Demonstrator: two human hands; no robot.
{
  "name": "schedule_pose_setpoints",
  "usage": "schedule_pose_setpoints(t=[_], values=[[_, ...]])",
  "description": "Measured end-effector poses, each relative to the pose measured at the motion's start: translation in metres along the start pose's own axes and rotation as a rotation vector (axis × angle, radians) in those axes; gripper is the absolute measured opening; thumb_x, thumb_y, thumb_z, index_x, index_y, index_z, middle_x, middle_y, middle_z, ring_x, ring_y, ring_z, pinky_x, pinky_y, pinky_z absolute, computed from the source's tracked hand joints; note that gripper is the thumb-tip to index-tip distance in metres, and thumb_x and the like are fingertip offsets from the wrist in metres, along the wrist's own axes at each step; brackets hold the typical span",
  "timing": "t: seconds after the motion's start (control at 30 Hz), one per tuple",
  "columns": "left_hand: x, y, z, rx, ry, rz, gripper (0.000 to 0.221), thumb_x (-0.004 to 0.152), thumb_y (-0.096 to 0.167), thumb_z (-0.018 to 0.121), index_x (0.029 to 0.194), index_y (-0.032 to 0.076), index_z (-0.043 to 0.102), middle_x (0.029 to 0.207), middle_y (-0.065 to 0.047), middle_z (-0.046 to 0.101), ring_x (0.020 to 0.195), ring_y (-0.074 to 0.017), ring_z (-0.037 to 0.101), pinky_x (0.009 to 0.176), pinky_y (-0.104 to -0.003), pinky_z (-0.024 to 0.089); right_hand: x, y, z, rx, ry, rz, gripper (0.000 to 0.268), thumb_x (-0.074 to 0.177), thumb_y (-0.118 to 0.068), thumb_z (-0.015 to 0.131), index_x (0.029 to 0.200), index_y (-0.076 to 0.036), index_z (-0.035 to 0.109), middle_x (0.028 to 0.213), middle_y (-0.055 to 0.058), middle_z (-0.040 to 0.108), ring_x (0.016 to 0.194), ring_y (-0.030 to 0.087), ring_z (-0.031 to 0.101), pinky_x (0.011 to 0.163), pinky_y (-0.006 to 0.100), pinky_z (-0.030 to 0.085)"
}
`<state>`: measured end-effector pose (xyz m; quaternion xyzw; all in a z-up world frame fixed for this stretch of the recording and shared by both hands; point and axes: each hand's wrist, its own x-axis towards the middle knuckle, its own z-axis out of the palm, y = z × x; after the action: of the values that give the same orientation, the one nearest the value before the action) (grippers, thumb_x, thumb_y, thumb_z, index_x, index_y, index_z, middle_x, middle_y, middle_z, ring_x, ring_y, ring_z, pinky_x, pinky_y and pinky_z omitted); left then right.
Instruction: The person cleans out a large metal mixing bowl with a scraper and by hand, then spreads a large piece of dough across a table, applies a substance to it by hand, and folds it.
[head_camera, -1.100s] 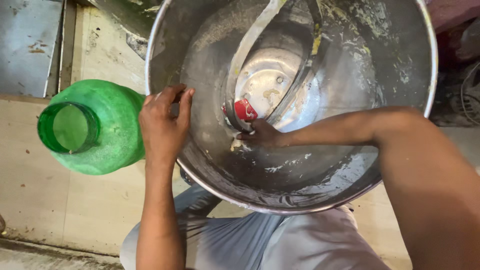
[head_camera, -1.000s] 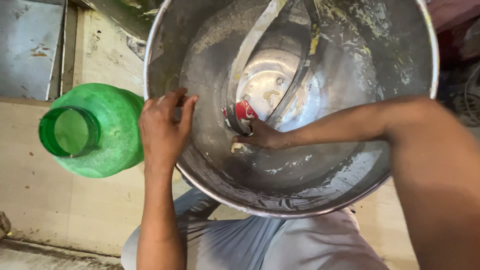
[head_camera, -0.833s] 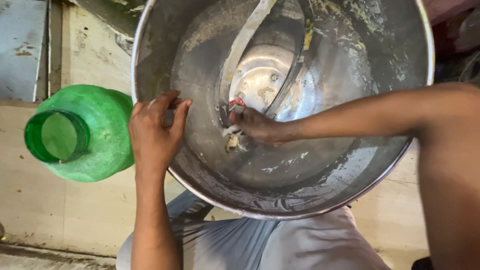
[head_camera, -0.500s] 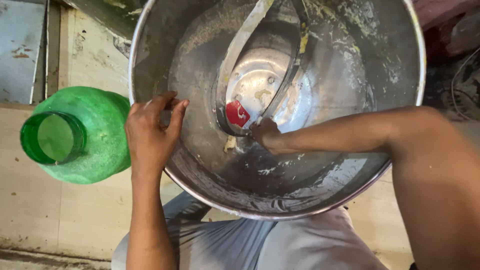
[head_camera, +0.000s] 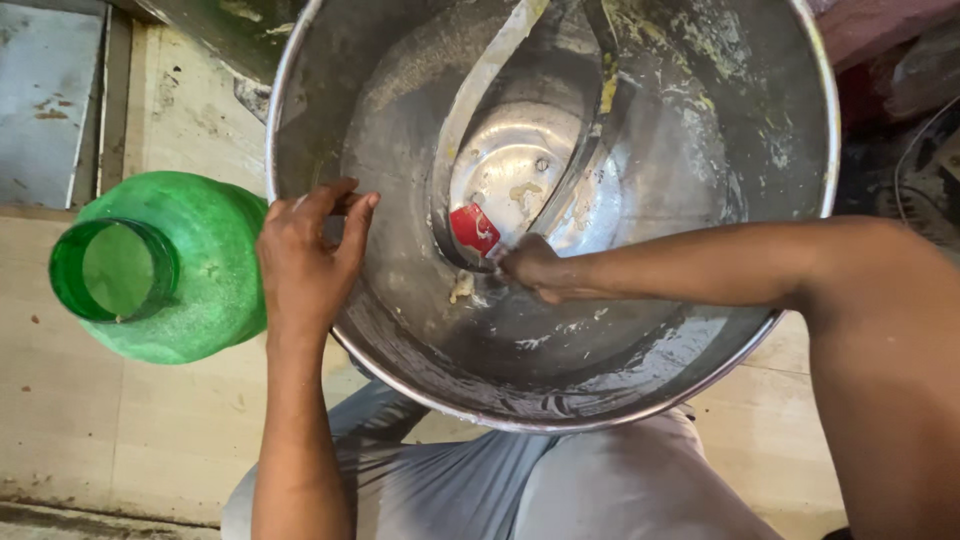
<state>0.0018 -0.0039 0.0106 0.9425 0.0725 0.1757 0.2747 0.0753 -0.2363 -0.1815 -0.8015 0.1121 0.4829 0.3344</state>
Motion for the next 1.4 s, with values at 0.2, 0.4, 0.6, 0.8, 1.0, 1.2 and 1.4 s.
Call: schedule_pose_setpoints(t=[0.2, 0.4, 0.6, 0.8, 1.0, 1.2, 1.4], values=[[0.000, -0.004, 0.001, -0.001, 0.009, 0.040, 0.019, 0.099, 0.021, 0.081, 0.109, 0.005, 0.077, 0.096, -0.010, 0.077, 0.077, -0.0274, 0.068, 0.075, -0.039, 0.052, -0.010, -0.028, -0.011, 0.488, -0.242, -0.067, 0.019, 0.094, -0.009, 0.063, 0.101, 0.008, 0.068, 0.083, 0.011, 0.070, 0.069, 0.016, 0.069, 0.057, 0.031, 0.046], [-0.004, -0.009, 0.005, 0.027, 0.015, 0.053, 0.021, 0.100, 0.021, 0.082, 0.111, 0.004, 0.077, 0.097, -0.012, 0.077, 0.079, -0.0287, 0.068, 0.074, -0.039, 0.052, 0.012, -0.036, -0.021, 0.590, -0.526, -0.228, 0.022, 0.103, -0.022, 0.065, 0.096, -0.002, 0.061, 0.086, 0.007, 0.062, 0.075, 0.016, 0.059, 0.068, 0.031, 0.056], [-0.003, -0.004, 0.002, 0.021, -0.002, 0.037, 0.021, 0.101, 0.022, 0.082, 0.110, 0.004, 0.077, 0.096, -0.012, 0.077, 0.075, -0.0294, 0.067, 0.074, -0.041, 0.051, 0.050, -0.043, -0.005, -0.138, -0.427, -0.173, 0.018, 0.101, -0.018, 0.046, 0.091, -0.014, 0.061, 0.092, 0.000, 0.062, 0.075, 0.009, 0.057, 0.060, 0.031, 0.048], [-0.004, -0.003, 0.001, 0.012, 0.013, 0.036, 0.021, 0.102, 0.022, 0.081, 0.111, 0.004, 0.077, 0.096, -0.012, 0.077, 0.083, -0.0294, 0.068, 0.074, -0.040, 0.052, 0.037, -0.071, -0.023, -0.002, -0.620, -0.222, 0.014, 0.082, 0.003, 0.056, 0.078, 0.000, 0.070, 0.063, 0.010, 0.054, 0.056, 0.021, 0.045, 0.044, 0.038, 0.030], [0.001, -0.004, 0.001, -0.019, -0.028, 0.000, 0.022, 0.102, 0.022, 0.079, 0.113, 0.004, 0.077, 0.099, -0.011, 0.077, 0.086, -0.0295, 0.068, 0.072, -0.037, 0.054, 0.039, -0.110, -0.081, 0.271, -0.690, -0.633, 0.035, 0.072, -0.008, 0.078, 0.107, -0.010, 0.070, 0.099, -0.002, 0.074, 0.087, 0.006, 0.071, 0.075, 0.024, 0.060], [-0.002, -0.003, 0.002, -0.013, -0.013, 0.004, 0.023, 0.100, 0.023, 0.080, 0.113, 0.004, 0.077, 0.100, -0.010, 0.077, 0.087, -0.0291, 0.067, 0.076, -0.039, 0.053, 0.133, -0.052, -0.092, -0.850, 0.274, -0.725, 0.077, 0.074, -0.057, 0.088, 0.108, 0.007, 0.062, 0.108, 0.027, 0.057, 0.099, 0.039, 0.061, 0.085, 0.047, 0.054], [-0.002, -0.005, 0.000, 0.021, -0.003, 0.014, 0.023, 0.099, 0.024, 0.080, 0.111, 0.005, 0.078, 0.097, -0.009, 0.077, 0.081, -0.0302, 0.066, 0.077, -0.042, 0.051, 0.157, 0.025, -0.002, -0.551, -0.084, -0.711, 0.024, 0.079, -0.024, 0.071, 0.097, -0.008, 0.070, 0.100, 0.017, 0.074, 0.092, 0.031, 0.073, 0.083, 0.044, 0.058]])
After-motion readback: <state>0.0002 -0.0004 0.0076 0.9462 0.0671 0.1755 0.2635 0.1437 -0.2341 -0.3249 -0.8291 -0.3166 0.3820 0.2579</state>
